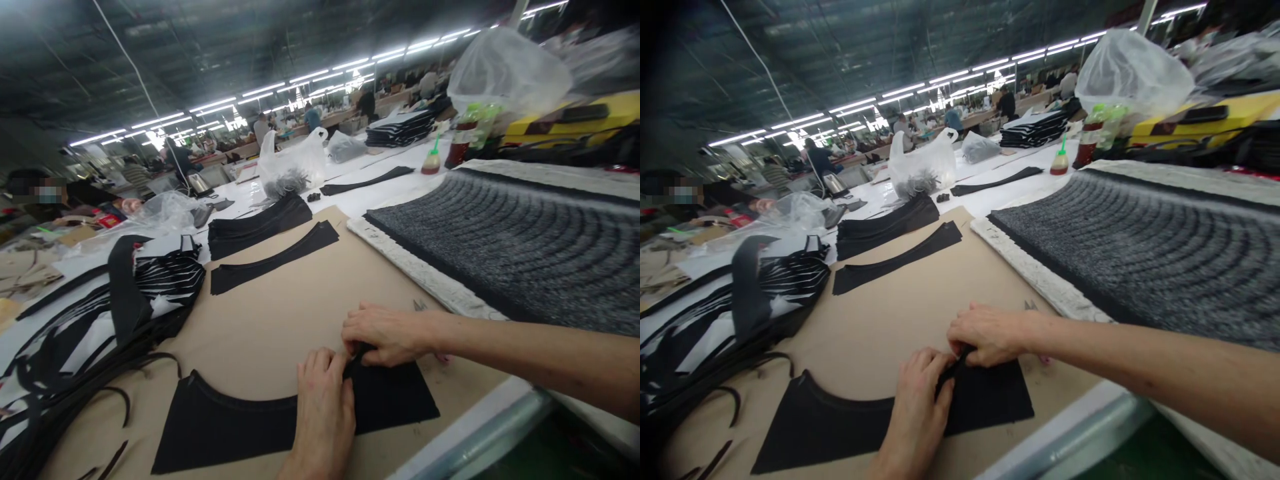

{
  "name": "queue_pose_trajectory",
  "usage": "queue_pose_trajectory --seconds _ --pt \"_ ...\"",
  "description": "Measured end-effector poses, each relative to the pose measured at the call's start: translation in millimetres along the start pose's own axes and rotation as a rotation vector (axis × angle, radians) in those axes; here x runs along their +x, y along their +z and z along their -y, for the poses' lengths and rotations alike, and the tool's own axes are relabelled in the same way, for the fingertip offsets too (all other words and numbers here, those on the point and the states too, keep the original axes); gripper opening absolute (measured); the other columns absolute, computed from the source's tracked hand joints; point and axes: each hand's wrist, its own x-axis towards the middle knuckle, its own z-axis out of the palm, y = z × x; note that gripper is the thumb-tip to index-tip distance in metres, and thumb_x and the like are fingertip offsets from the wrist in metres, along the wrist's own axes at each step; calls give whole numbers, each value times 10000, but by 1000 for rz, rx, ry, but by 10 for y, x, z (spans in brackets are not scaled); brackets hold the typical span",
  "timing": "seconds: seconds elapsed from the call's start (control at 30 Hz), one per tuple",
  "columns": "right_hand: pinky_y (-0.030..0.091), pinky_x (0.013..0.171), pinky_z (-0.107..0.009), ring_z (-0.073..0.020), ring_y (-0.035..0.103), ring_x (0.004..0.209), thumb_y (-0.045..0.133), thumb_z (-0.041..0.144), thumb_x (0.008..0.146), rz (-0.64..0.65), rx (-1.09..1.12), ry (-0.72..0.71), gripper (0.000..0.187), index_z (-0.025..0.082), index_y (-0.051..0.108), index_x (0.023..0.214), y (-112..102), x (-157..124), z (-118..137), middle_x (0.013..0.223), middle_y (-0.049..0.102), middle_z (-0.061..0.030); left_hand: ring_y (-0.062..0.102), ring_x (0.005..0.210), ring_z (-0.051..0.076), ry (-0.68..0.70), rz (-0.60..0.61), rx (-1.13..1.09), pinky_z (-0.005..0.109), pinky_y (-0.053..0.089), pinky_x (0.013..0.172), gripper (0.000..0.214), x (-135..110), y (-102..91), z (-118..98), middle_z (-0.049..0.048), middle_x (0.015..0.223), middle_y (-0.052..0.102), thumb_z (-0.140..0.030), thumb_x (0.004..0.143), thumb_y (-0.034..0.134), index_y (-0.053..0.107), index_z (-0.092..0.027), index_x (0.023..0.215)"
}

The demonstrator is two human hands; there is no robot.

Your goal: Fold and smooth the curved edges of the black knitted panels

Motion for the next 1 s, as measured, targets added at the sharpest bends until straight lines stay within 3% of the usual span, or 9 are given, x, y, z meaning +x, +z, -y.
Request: queue_pose_trajectory --seconds 0.17,0.3,0.5,0.57,0.67,0.8,1.0 --pt "338 804 -323 -178 558 903 654 140 791 -88 -24 -87 125 205 645 897 26 -96 -106 908 626 -10 534 946 198 64 6 14 334 447 861 414 -6 48 -5 50 979 600 25 810 419 655 -210 1055" --pt "333 799 -321 -161 536 852 567 131 848 -144 -153 -232 131 211 632 929 102 -188 -172 891 619 -12 542 900 196 146 -26 168 317 489 820 464 -93 235 57 70 969 591 56 789 383 638 -162 1110" --pt "318 847 -382 -205 490 825 448 140 894 -140 -365 -371 149 189 583 935 186 -302 -179 879 605 -59 503 1062 271 358 -307 449 408 457 922 603 -290 622 210 146 1126 578 49 711 438 495 -26 1306" --pt "310 864 -402 -210 493 828 425 144 913 -136 -379 -370 163 185 579 948 193 -325 -174 890 607 -68 512 1019 265 351 -305 420 410 442 908 585 -292 594 202 132 1088 592 30 716 448 516 -40 1293" --pt "310 852 -398 -204 508 825 423 135 906 -140 -369 -350 200 191 573 1026 176 -341 -165 902 609 -59 528 895 222 270 -192 284 391 422 857 519 -232 407 133 67 963 611 -18 774 463 567 -154 1263" --pt "316 834 -372 -216 534 917 524 168 851 -185 -232 -210 328 181 515 1178 112 -330 -159 984 617 -68 528 875 212 161 -86 213 385 394 823 411 -115 164 -2 41 910 612 -73 882 413 604 -239 1205" --pt "318 782 -346 -217 552 920 678 255 775 -129 -125 -111 287 194 557 1028 29 -250 -196 960 625 -39 493 1005 242 31 -73 106 399 398 891 336 66 75 -178 72 1059 554 -68 819 531 630 -213 1105"
